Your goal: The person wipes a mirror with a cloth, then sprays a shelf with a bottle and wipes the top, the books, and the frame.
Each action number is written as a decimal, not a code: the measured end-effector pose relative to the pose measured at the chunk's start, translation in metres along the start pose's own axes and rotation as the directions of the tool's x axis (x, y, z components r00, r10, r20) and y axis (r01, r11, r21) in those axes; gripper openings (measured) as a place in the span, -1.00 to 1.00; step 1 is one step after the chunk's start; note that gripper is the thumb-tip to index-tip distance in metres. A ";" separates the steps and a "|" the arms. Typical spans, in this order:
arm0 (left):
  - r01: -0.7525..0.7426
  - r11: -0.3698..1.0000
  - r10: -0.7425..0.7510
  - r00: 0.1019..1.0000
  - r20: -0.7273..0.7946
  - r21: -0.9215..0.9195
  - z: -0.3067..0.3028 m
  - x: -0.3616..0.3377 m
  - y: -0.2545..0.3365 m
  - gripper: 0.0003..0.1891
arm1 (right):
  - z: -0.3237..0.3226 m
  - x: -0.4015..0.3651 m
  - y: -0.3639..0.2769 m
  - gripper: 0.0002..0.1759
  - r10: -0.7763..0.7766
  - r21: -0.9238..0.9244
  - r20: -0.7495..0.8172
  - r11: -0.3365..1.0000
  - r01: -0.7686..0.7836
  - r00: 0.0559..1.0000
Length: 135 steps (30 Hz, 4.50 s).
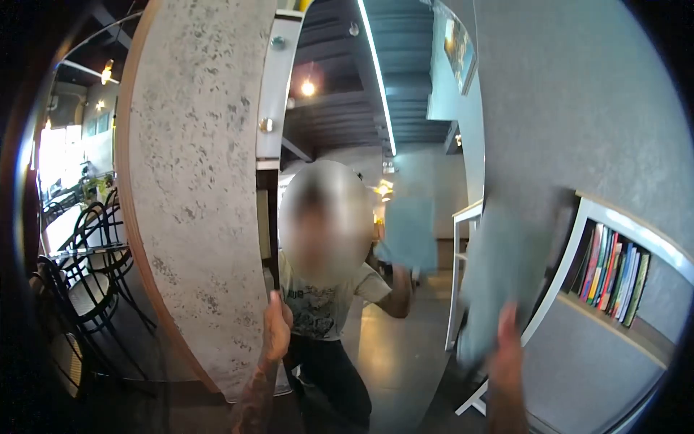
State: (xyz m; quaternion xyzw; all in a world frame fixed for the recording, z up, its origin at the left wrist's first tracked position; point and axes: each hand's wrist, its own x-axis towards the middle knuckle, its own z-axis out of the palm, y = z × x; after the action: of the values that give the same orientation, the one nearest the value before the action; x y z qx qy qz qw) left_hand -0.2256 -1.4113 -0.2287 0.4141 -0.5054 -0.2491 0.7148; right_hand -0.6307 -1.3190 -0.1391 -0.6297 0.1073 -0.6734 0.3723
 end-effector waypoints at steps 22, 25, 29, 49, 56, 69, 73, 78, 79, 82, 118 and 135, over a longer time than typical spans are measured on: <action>-0.007 0.998 -0.002 0.986 -0.169 -0.057 0.010 -0.029 -0.072 -0.71 | 0.250 0.541 -0.020 -0.24 -0.215 -0.472 0.881 -0.326 0.819 0.422; -0.153 0.988 0.152 0.986 -0.068 -0.022 0.006 -0.013 -0.049 -0.68 | 0.248 0.454 0.006 -0.21 -0.159 -0.421 0.907 -0.285 0.861 0.390; -0.209 0.978 0.210 0.972 -0.109 0.013 0.010 -0.005 -0.035 -0.65 | 0.243 0.335 0.024 -0.12 0.198 -0.440 0.859 -0.187 0.878 0.472; 0.183 0.871 -0.111 0.977 0.181 -0.455 -0.019 -0.029 -0.074 -0.21 | 0.110 -0.037 0.195 0.26 0.611 -0.523 0.791 0.692 0.498 -0.018; 0.251 0.752 -0.300 0.954 0.023 -0.609 -0.004 -0.011 -0.030 -0.46 | 0.115 -0.225 0.280 0.08 0.626 -0.676 0.725 0.563 0.476 0.288; 0.016 0.923 -0.008 1.000 0.021 -0.384 0.001 -0.012 -0.023 -0.64 | 0.107 -0.423 0.368 -0.12 0.575 -0.626 0.755 0.775 0.085 0.317; 0.108 0.925 -0.114 0.993 0.005 -0.364 -0.002 -0.011 -0.030 -0.57 | 0.077 -0.404 0.284 -0.17 0.754 -0.597 0.490 0.656 -0.463 0.437; 0.143 0.881 -0.155 0.988 0.011 -0.451 -0.006 -0.004 -0.041 -0.54 | 0.002 -0.284 0.124 -0.23 0.703 -0.191 -0.138 0.672 -0.715 0.698; 0.175 0.925 -0.184 0.983 0.007 -0.336 -0.006 -0.006 -0.036 -0.53 | -0.016 -0.247 0.094 -0.24 0.580 -0.183 -0.224 0.765 -0.618 0.784; 0.118 0.948 -0.119 0.993 0.013 -0.296 0.002 -0.008 -0.036 -0.49 | -0.041 -0.079 0.007 -0.27 0.115 -0.284 -0.194 0.944 -0.168 0.974; 0.079 0.973 -0.115 0.981 -0.157 -0.216 0.014 -0.010 -0.019 -0.40 | 0.042 -0.267 0.299 0.08 0.568 -0.628 0.778 0.693 0.353 0.269; -0.013 0.993 -0.006 0.987 -0.158 -0.118 -0.010 0.003 -0.066 -0.34 | 0.007 -0.313 0.260 -0.37 0.643 -0.495 0.144 0.705 -0.508 0.752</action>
State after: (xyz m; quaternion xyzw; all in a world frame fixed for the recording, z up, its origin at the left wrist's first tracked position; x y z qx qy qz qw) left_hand -0.2110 -1.4456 -0.2847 0.3884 -0.4321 -0.2436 0.7766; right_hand -0.5507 -1.3001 -0.5376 -0.7245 0.3861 -0.3743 0.4311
